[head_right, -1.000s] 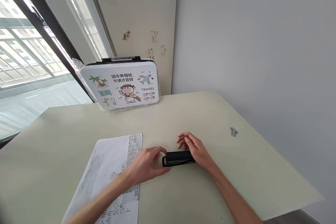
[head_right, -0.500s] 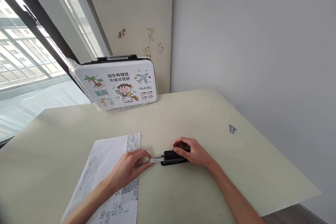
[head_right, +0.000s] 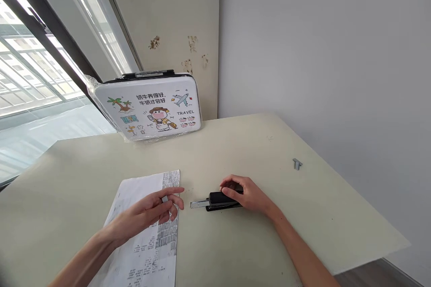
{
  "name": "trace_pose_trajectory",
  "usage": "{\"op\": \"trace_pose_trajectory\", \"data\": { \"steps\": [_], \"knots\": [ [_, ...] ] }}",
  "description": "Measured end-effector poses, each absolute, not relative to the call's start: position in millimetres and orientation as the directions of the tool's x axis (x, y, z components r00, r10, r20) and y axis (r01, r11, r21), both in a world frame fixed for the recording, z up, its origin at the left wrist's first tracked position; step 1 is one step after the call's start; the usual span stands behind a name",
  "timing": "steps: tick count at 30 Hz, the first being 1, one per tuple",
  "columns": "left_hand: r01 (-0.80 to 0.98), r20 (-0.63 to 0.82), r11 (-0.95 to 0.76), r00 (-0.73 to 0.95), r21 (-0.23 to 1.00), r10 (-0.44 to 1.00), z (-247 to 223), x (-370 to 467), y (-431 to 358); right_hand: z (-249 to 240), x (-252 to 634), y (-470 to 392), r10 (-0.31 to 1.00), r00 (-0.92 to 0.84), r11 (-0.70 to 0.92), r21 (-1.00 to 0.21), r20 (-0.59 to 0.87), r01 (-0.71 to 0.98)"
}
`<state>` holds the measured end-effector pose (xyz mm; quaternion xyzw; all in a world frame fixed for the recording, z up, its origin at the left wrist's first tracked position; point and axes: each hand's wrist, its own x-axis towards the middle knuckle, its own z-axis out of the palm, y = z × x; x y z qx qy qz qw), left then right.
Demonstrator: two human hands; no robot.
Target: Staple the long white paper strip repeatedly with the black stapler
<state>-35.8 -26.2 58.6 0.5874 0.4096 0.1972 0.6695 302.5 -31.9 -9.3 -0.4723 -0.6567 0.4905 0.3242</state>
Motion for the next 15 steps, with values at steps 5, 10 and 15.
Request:
{"op": "trace_pose_trajectory", "data": {
  "steps": [5, 10, 15],
  "knots": [
    [0.089, -0.248, 0.243, 0.587, 0.966, 0.771, 61, -20, -30, -12, 304, -31, 0.934, -0.355, 0.084, -0.944, -0.037, 0.320],
    [-0.083, -0.232, 0.303, 0.464, 0.949, 0.855, 53, 3, -38, -8, 298, -38, 0.971, -0.187, 0.213, -0.898, 0.151, 0.385],
    [-0.162, -0.205, 0.303, 0.442, 0.939, 0.873, 50, 30, -51, 18, 263, -56, 0.868, -0.148, 0.478, -0.716, 0.474, 0.509]
  ]
}}
